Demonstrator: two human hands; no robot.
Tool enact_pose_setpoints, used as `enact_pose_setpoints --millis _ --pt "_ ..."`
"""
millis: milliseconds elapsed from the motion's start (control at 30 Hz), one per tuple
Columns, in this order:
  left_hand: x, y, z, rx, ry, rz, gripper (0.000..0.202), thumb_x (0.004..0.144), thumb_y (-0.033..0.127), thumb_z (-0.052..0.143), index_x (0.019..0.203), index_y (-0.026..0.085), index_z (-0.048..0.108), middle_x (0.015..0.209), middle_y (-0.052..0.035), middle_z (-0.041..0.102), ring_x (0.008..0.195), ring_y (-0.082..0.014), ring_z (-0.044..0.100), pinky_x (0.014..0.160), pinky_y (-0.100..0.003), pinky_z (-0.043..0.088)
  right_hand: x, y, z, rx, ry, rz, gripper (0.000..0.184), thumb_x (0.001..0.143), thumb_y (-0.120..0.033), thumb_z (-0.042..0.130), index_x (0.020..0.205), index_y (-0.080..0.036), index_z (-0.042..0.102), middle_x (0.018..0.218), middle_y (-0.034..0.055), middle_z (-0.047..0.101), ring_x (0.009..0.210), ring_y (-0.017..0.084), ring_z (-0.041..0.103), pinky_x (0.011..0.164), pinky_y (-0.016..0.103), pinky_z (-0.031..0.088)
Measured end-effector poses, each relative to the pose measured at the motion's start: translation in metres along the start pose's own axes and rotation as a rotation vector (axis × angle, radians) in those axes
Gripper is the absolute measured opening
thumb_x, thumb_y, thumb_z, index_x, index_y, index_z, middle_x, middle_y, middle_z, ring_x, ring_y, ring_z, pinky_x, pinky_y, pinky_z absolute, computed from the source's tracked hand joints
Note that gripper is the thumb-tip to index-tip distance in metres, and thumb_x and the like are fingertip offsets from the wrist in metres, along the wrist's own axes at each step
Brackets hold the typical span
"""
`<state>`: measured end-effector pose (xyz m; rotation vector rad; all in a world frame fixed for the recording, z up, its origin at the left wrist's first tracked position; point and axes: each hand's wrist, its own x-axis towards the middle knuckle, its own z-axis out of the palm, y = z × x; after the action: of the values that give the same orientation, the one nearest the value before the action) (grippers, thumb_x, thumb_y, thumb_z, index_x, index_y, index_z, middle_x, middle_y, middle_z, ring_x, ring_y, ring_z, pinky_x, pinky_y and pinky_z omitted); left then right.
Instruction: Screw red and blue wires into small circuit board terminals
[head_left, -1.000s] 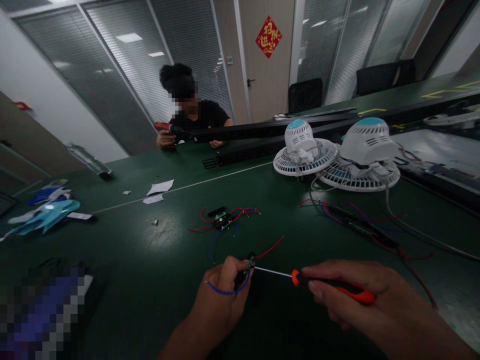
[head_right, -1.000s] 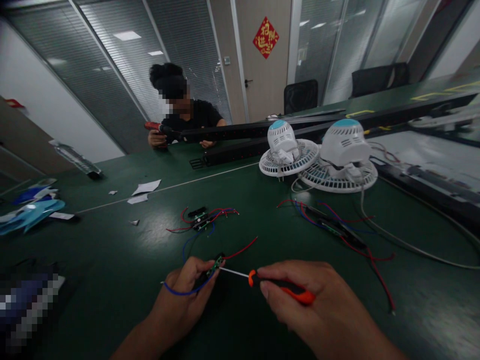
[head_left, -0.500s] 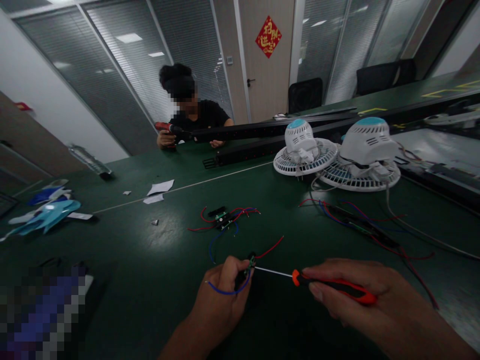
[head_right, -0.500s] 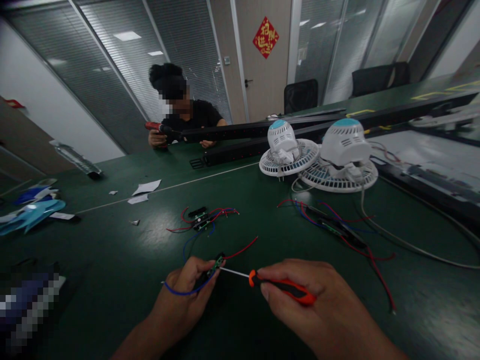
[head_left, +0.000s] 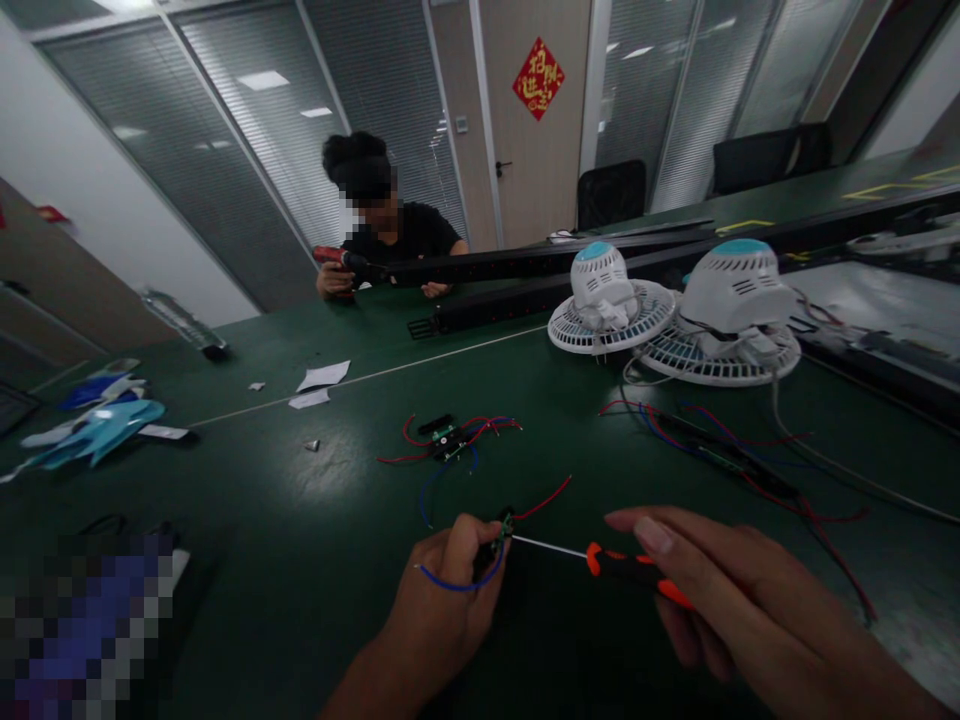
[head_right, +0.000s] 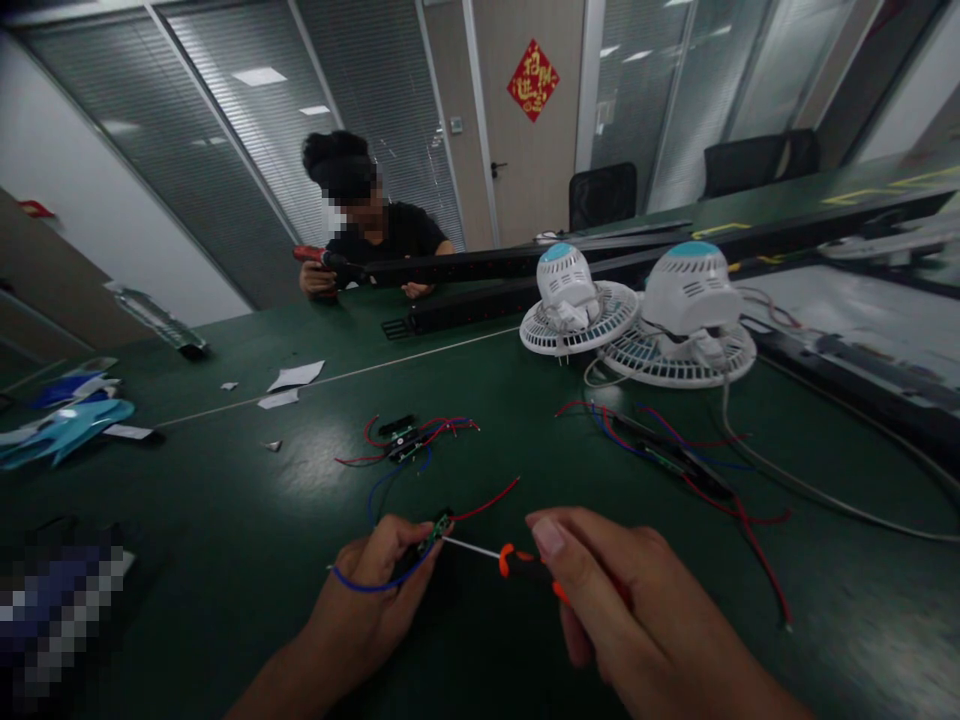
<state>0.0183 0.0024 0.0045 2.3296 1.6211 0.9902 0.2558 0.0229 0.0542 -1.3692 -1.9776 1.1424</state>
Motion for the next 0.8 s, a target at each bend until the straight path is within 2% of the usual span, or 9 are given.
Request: enact_pose_setpoints --millis 133,200,467,800 --pt "0.0003 0.0006 -0.0006 0.0 -0.001 0.007 0.007 0.086 0.015 0.051 0.091 0.02 0.051 0.065 0.0001 0.066 0.051 -0.0127 0.063 0.045 -0.019 0.046 0.0032 -0.0036 -0.0001 0.021 -0.008 0.008 0.043 0.095 -0.046 0.035 0.091 -0.02 0.069 0.046 -0.0012 0.06 0.041 0.014 0.058 0.038 0.023 0.042" --pt "0.0003 0.0005 -0.0008 -0.003 -0.001 0.01 0.006 0.087 0.016 0.051 0.091 0.02 0.051 0.066 0.0 0.066 0.051 -0.0125 0.063 0.045 -0.02 0.046 0.0037 -0.0044 -0.0004 0.016 -0.01 0.014 0.041 0.093 -0.044 0.037 0.096 -0.018 0.069 0.047 -0.0006 0.062 0.041 0.014 0.058 0.038 0.023 0.042" --pt "0.0008 -0.0004 -0.001 0.008 0.002 0.017 0.005 0.087 0.016 0.05 0.09 0.019 0.051 0.065 -0.0006 0.066 0.05 -0.0126 0.062 0.044 -0.02 0.047 0.0048 -0.0024 0.0008 0.019 -0.009 0.072 0.037 0.088 -0.044 0.042 0.094 -0.017 0.067 0.051 0.0014 0.065 0.042 0.014 0.06 0.039 0.023 0.045" --pt "-0.0019 -0.0016 0.0009 0.01 0.008 0.014 0.006 0.087 0.016 0.051 0.091 0.019 0.05 0.065 0.0002 0.065 0.049 -0.0126 0.061 0.044 -0.021 0.047 0.0038 -0.0029 -0.0009 0.037 0.026 0.049 0.033 0.085 -0.045 0.046 0.086 -0.02 0.067 0.053 0.0015 0.065 0.042 0.015 0.062 0.039 0.023 0.048"
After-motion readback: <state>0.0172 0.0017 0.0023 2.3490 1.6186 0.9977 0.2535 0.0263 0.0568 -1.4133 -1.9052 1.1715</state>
